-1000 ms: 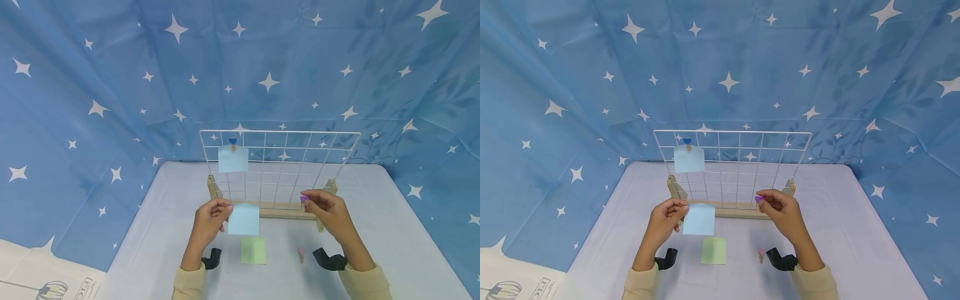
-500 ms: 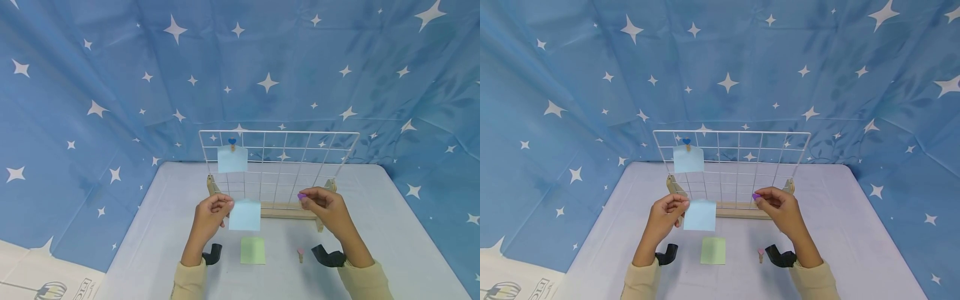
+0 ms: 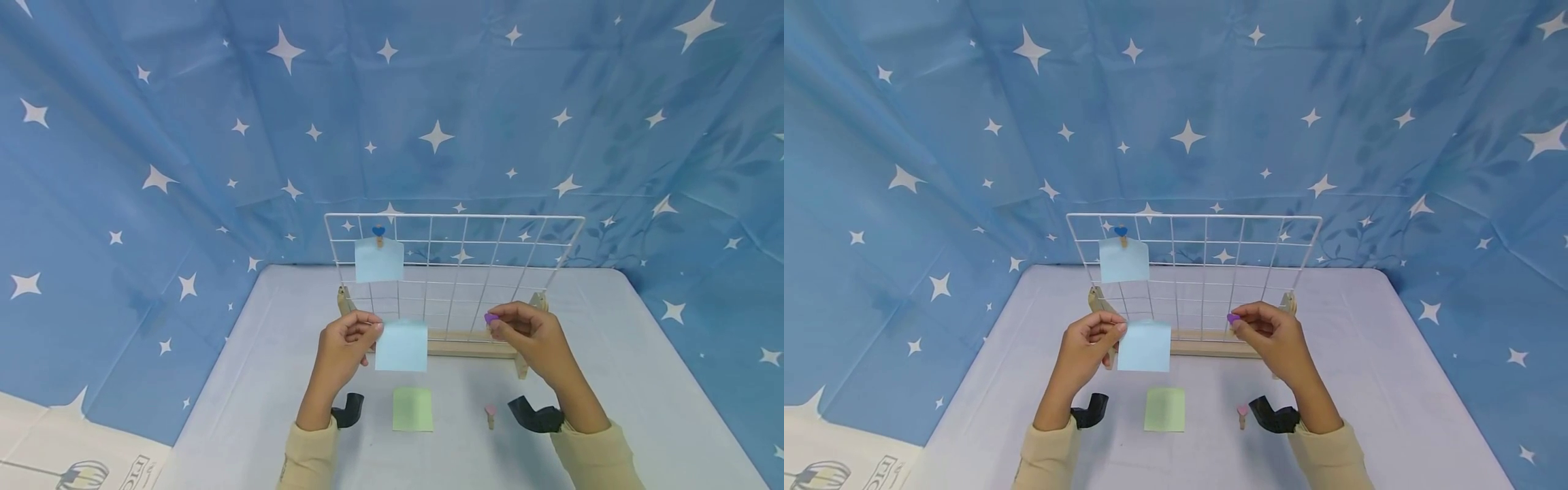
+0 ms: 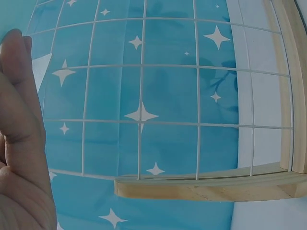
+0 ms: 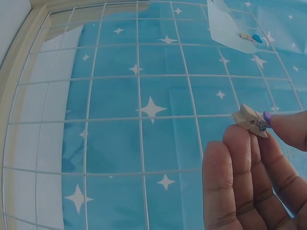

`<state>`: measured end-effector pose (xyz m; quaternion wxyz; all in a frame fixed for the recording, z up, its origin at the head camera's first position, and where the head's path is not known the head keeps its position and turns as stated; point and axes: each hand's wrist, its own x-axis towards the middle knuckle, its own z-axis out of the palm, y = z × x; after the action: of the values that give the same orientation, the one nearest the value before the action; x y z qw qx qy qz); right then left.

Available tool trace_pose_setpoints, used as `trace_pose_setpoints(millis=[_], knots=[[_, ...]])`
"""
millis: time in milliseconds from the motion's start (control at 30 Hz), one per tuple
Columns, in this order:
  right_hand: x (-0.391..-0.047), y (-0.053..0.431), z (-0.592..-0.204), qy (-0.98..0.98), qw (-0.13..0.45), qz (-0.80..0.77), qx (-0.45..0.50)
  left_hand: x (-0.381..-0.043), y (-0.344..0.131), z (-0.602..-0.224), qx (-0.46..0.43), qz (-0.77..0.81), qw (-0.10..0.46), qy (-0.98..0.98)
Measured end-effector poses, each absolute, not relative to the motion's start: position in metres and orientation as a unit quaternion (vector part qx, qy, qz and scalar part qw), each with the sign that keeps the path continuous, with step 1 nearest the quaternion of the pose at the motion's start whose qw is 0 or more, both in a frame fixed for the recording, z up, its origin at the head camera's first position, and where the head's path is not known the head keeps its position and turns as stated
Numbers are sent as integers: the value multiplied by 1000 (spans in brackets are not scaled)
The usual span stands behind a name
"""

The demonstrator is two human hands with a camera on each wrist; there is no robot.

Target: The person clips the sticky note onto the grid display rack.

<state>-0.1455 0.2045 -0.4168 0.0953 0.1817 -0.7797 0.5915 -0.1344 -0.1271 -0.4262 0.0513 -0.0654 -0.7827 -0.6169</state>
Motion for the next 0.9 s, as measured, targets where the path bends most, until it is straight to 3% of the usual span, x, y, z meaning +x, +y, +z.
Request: trace_pose_setpoints(millis=[900], knots=[[-146, 200, -402, -800, 124, 558, 184, -140, -119, -417, -84, -624, 81, -772]])
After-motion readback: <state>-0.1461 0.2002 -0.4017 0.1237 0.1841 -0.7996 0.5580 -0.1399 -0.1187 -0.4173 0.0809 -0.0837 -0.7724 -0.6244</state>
